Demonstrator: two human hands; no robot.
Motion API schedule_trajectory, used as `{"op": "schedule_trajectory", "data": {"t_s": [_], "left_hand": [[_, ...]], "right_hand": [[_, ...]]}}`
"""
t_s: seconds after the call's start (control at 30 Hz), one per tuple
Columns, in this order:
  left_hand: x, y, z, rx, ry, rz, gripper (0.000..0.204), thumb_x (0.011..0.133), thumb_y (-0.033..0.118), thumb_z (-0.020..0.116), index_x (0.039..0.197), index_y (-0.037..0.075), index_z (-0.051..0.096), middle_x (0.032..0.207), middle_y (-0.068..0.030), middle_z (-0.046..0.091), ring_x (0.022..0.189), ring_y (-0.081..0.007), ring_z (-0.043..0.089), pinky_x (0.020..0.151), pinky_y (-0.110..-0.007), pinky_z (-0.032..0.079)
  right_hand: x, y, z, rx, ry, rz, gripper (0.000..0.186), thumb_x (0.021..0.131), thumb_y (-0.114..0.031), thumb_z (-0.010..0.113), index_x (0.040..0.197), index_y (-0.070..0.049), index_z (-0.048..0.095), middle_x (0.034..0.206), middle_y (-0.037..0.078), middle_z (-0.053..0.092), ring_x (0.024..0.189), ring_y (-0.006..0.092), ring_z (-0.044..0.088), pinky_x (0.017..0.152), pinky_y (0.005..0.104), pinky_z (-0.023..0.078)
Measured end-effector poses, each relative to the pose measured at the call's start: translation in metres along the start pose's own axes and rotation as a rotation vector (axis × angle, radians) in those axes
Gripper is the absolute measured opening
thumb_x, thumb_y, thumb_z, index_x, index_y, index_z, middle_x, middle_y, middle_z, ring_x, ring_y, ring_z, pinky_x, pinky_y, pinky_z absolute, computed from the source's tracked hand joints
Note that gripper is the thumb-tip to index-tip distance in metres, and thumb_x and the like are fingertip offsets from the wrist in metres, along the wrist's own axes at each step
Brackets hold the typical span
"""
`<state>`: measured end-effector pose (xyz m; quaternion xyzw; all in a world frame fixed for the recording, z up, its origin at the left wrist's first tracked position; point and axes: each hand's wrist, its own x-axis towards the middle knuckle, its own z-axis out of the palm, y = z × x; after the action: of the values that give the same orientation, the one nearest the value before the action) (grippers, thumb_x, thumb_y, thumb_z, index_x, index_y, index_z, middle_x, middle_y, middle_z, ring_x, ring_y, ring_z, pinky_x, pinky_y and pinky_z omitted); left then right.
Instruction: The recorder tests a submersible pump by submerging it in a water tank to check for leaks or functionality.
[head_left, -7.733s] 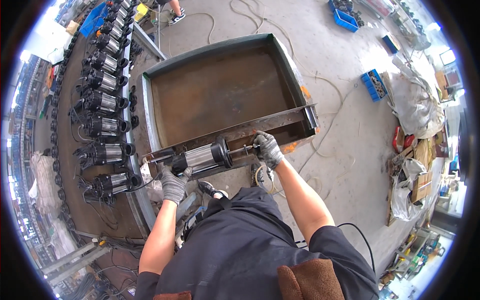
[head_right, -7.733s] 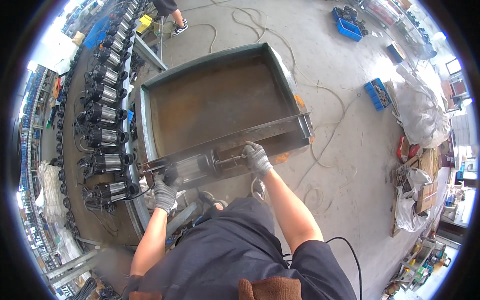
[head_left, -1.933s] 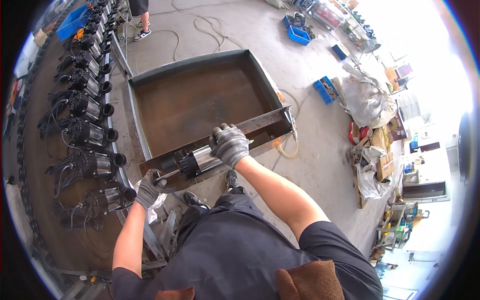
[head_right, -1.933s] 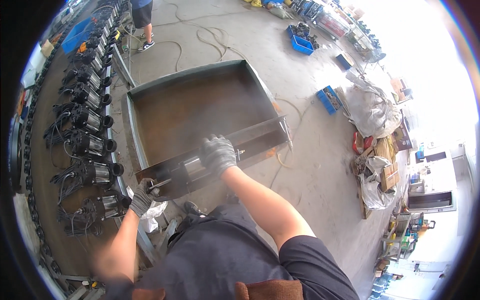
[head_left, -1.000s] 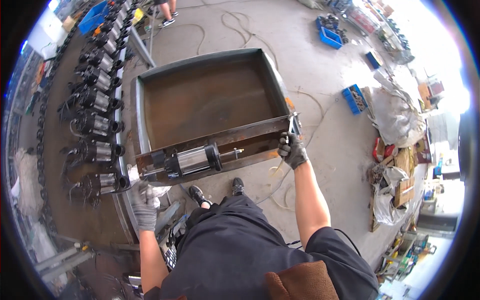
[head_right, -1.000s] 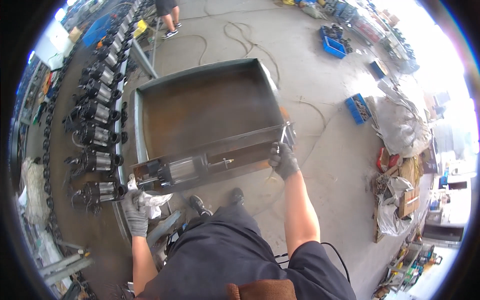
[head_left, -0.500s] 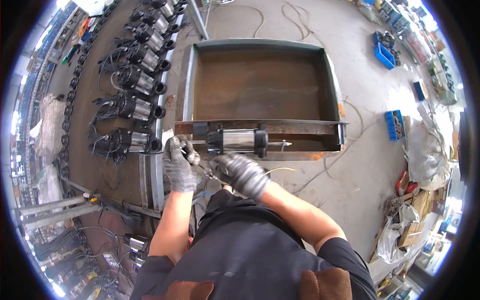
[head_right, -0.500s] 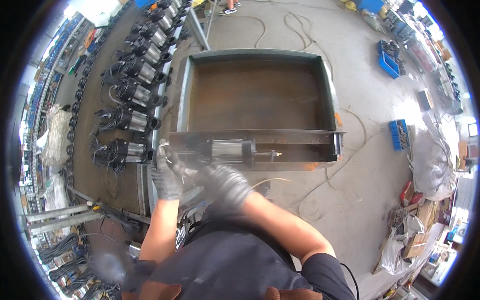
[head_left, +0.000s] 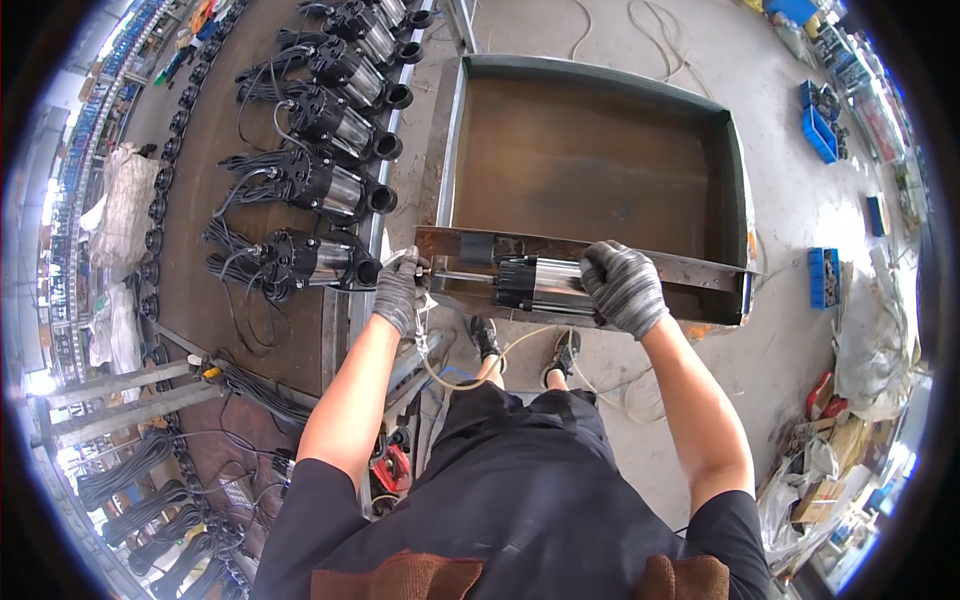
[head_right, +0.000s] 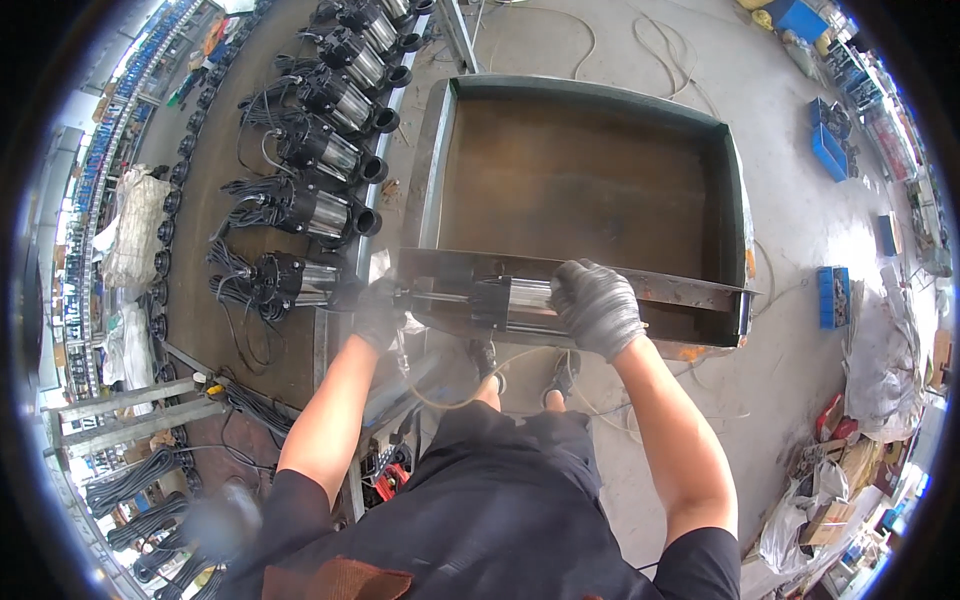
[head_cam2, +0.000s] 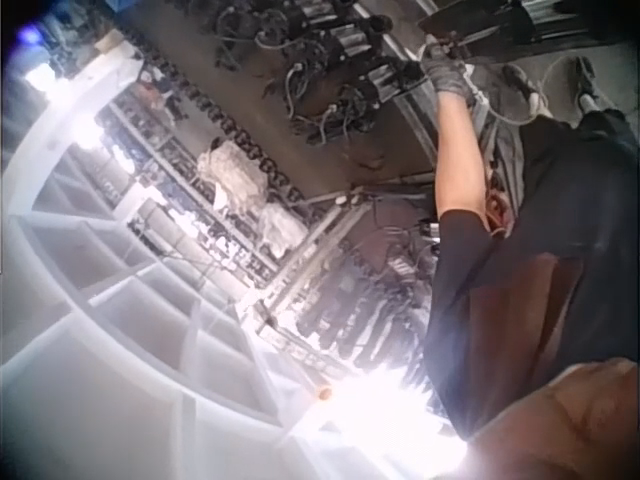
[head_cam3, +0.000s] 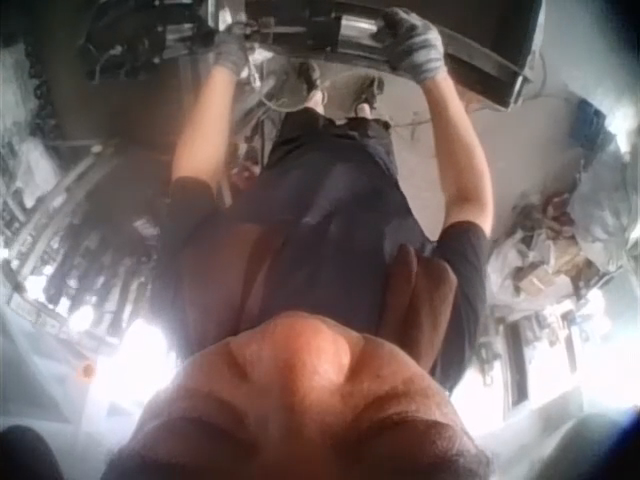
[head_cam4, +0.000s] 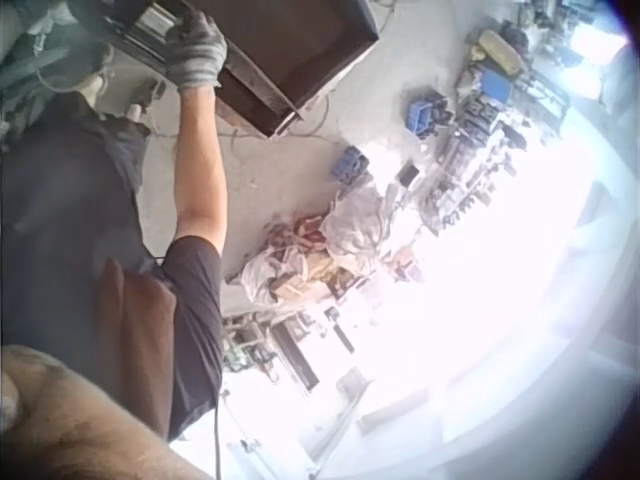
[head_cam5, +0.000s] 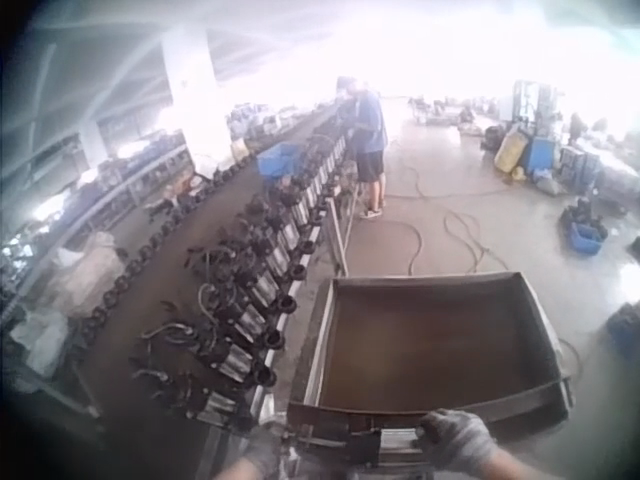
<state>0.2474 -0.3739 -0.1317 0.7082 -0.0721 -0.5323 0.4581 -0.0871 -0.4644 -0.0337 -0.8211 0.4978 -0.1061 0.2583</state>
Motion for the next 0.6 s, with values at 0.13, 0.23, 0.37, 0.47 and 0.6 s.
{"op": "schedule_trajectory", "data": {"t_s": [0.13,0.23,0.37,0.47,0.6], "left_hand": [[-0.0006,0.0064,0.0012,0.088,-0.040,0.045,0.031,0.097,0.040,0.061,0.081,0.014,0.062,0.060,0.0020,0.053,0.044,-0.0068,0.042,0.035,-0.023,0.028],[0.0016,0.0087,0.0032,0.144,-0.053,0.049,0.031,0.097,0.040,0.060,0.082,0.012,0.062,0.060,0.0033,0.052,0.046,-0.0068,0.043,0.039,-0.024,0.030],[0.0050,0.0097,0.0046,0.239,-0.092,0.093,0.033,0.100,0.036,0.057,0.081,0.009,0.062,0.059,0.0042,0.052,0.048,-0.0062,0.041,0.044,-0.025,0.032],[0.0052,0.0092,0.0051,0.277,-0.090,0.115,0.032,0.100,0.034,0.056,0.081,0.010,0.062,0.059,0.0039,0.051,0.048,-0.0061,0.041,0.044,-0.025,0.032],[0.0088,0.0060,0.0058,0.238,-0.140,0.184,0.032,0.101,0.034,0.056,0.079,0.010,0.061,0.059,0.0036,0.051,0.047,-0.0063,0.041,0.043,-0.024,0.032]], "right_hand": [[0.0030,0.0002,0.0012,0.002,0.016,-0.013,0.016,0.088,-0.020,0.060,0.092,-0.005,0.064,0.088,0.016,0.066,0.083,0.0358,0.064,0.076,0.0459,0.052],[0.0051,-0.0003,0.0010,0.022,0.024,-0.027,0.013,0.087,-0.018,0.061,0.089,-0.005,0.064,0.085,0.016,0.066,0.081,0.0362,0.064,0.074,0.0461,0.052],[0.0066,-0.0029,0.0032,0.025,0.028,0.003,0.011,0.085,-0.016,0.062,0.088,-0.006,0.063,0.082,0.016,0.065,0.078,0.0366,0.064,0.072,0.0462,0.052],[0.0072,-0.0040,0.0040,0.022,0.029,0.019,0.010,0.083,-0.015,0.063,0.087,-0.006,0.063,0.082,0.016,0.065,0.078,0.0365,0.064,0.072,0.0461,0.052],[0.0067,-0.0038,0.0028,0.045,0.048,0.041,0.011,0.082,-0.015,0.064,0.087,-0.006,0.064,0.082,0.016,0.066,0.079,0.0359,0.064,0.073,0.0458,0.052]]}}
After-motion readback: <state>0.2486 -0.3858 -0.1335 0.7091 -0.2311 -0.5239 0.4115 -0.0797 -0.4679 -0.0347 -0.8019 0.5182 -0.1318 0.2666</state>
